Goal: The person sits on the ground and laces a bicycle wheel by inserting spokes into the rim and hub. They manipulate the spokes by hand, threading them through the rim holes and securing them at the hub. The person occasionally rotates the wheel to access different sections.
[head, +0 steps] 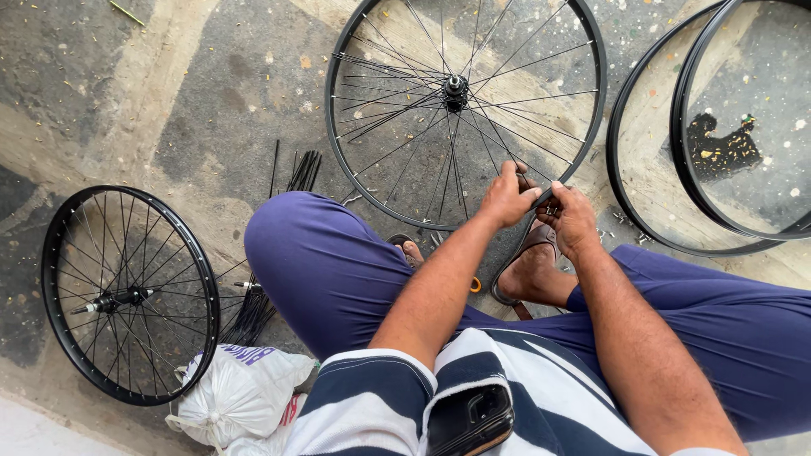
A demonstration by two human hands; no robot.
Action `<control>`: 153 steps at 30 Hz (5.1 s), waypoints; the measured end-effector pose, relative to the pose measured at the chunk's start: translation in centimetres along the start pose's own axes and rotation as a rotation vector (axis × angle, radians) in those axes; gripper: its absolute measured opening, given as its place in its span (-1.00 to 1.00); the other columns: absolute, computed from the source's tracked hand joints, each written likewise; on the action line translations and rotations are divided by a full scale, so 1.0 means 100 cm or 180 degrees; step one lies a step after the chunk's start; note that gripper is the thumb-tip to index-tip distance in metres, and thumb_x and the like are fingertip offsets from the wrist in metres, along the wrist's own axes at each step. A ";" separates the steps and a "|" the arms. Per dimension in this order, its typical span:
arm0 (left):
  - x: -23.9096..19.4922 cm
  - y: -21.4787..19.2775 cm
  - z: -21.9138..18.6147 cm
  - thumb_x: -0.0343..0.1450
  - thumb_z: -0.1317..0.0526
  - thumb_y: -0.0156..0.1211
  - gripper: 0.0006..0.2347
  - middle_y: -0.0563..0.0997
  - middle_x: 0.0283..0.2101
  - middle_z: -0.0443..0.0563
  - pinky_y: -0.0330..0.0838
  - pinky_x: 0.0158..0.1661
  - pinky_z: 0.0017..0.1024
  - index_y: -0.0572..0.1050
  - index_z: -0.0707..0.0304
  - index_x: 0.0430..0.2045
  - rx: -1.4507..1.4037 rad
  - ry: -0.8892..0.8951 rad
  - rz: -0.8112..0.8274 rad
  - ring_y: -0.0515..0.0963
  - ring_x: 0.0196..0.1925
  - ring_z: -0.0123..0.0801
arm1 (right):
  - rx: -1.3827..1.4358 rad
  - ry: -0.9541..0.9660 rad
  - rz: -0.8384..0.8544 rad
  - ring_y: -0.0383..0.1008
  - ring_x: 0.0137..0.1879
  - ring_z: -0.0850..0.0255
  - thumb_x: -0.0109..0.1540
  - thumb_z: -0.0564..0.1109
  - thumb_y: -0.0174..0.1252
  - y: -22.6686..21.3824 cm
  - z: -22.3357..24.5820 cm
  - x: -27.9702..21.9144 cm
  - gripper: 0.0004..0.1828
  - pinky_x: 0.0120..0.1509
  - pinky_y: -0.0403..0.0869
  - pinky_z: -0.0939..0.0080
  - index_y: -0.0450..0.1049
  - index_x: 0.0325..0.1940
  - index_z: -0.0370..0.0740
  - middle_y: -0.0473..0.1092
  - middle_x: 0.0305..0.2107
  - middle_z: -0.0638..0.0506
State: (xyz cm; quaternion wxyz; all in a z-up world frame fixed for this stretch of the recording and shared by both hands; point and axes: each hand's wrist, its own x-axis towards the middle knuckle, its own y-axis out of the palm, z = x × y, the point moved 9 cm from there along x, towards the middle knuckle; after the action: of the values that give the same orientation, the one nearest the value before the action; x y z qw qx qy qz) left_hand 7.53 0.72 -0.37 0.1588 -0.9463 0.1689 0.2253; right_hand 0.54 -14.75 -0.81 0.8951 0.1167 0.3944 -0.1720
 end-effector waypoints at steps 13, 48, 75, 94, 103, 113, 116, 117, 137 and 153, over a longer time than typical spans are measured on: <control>0.002 -0.138 -0.067 0.20 0.07 0.38 -0.65 0.47 0.00 0.25 0.40 0.04 -0.05 0.30 0.12 -0.35 0.2207 0.0431 -0.2990 0.40 0.16 0.08 | -0.0536 -0.0120 -0.0042 0.41 -0.36 0.32 0.21 -0.15 0.36 0.006 0.005 0.004 -0.68 -0.28 0.42 0.36 0.39 -0.11 -0.36 0.43 -0.38 0.02; -0.026 -0.022 0.058 0.32 0.04 0.35 -0.69 0.64 -0.29 0.04 0.50 -0.20 -0.26 0.51 0.30 -0.29 0.0231 -0.0509 0.0287 0.60 -0.25 -0.28 | -0.0822 -0.0203 -0.0146 0.41 -0.42 0.38 0.16 -0.23 0.38 0.000 0.050 -0.009 -0.75 -0.36 0.40 0.42 0.53 -0.13 -0.36 0.48 -0.45 0.06; -0.001 0.003 0.035 0.37 0.15 0.30 -0.71 0.62 -0.17 0.07 0.55 -0.16 -0.30 0.38 0.23 -0.14 -0.1199 -0.1208 -0.0670 0.65 -0.18 -0.25 | -0.0264 -0.0233 -0.0033 0.59 -0.30 0.22 0.21 -0.41 0.30 0.003 0.038 0.000 -0.88 -0.19 0.61 0.31 0.56 -0.18 -0.38 0.55 -0.35 -0.08; -0.002 0.005 0.038 0.38 0.16 0.30 -0.73 0.64 -0.21 0.08 0.55 -0.17 -0.31 0.41 0.28 -0.17 -0.1255 -0.1008 -0.0807 0.67 -0.21 -0.26 | -0.0754 -0.1000 0.0339 0.55 -0.22 0.31 0.10 -0.53 0.34 0.013 0.043 0.007 -0.73 -0.05 0.59 0.32 0.47 -0.26 -0.33 0.51 -0.31 -0.02; -0.005 0.006 0.040 0.39 0.18 0.24 -0.74 0.60 -0.17 0.08 0.57 -0.16 -0.32 0.37 0.26 -0.15 -0.1331 -0.1190 -0.0608 0.65 -0.18 -0.28 | -0.0999 -0.1099 0.0324 0.52 -0.21 0.33 0.09 -0.54 0.32 0.021 0.047 0.001 -0.71 -0.08 0.58 0.33 0.44 -0.27 -0.30 0.47 -0.34 0.04; -0.015 -0.011 0.016 0.37 0.18 0.26 -0.72 0.60 -0.16 0.12 0.55 -0.12 -0.26 0.38 0.30 -0.15 -0.1106 -0.1129 -0.0553 0.65 -0.14 -0.19 | -0.0522 -0.0879 0.0289 0.53 -0.21 0.31 0.10 -0.52 0.31 0.017 0.037 0.005 -0.69 -0.08 0.58 0.33 0.46 -0.19 -0.29 0.49 -0.32 0.04; -0.022 -0.030 -0.007 0.32 0.09 0.36 -0.66 0.62 -0.12 0.17 0.51 -0.05 -0.17 0.45 0.26 -0.16 -0.0003 -0.1157 -0.0248 0.63 -0.07 -0.07 | -0.0174 -0.0334 0.0419 0.56 -0.24 0.24 0.17 -0.46 0.28 0.016 0.021 0.010 -0.79 -0.11 0.59 0.30 0.51 -0.14 -0.36 0.53 -0.32 -0.04; -0.021 -0.038 -0.015 0.33 0.03 0.36 -0.66 0.61 -0.09 0.19 0.49 -0.03 -0.13 0.48 0.23 -0.16 0.0548 -0.1053 -0.0044 0.61 -0.04 -0.02 | -0.0213 -0.0316 0.0505 0.57 -0.22 0.24 0.18 -0.46 0.27 0.017 0.020 0.010 -0.79 -0.09 0.59 0.30 0.53 -0.12 -0.39 0.54 -0.30 -0.05; 0.003 -0.031 -0.053 0.30 0.00 0.37 -0.65 0.70 -0.30 -0.02 0.08 0.05 -0.10 0.42 0.01 -0.14 0.1644 0.0432 0.0921 0.64 -0.11 -0.14 | -0.1067 -0.0788 0.0550 0.52 -0.18 0.33 0.17 -0.40 0.32 0.035 0.034 -0.006 -0.75 -0.08 0.52 0.37 0.59 -0.06 -0.41 0.55 -0.27 0.01; 0.015 -0.022 -0.030 0.30 0.19 0.20 -0.72 0.70 -0.29 -0.01 0.07 0.03 -0.07 0.42 0.03 -0.12 0.1514 0.0483 0.0709 0.67 -0.14 -0.14 | -0.0763 -0.0632 0.0634 0.55 -0.18 0.29 0.14 -0.47 0.24 0.026 0.018 0.007 -0.71 -0.05 0.54 0.34 0.53 -0.05 -0.42 0.55 -0.26 -0.03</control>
State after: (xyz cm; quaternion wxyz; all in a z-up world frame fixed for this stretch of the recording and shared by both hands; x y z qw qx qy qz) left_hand 10.79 1.15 1.92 0.3377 -0.8722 0.3315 0.1239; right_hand 3.25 -13.17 0.07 0.9497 0.0301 0.3083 -0.0450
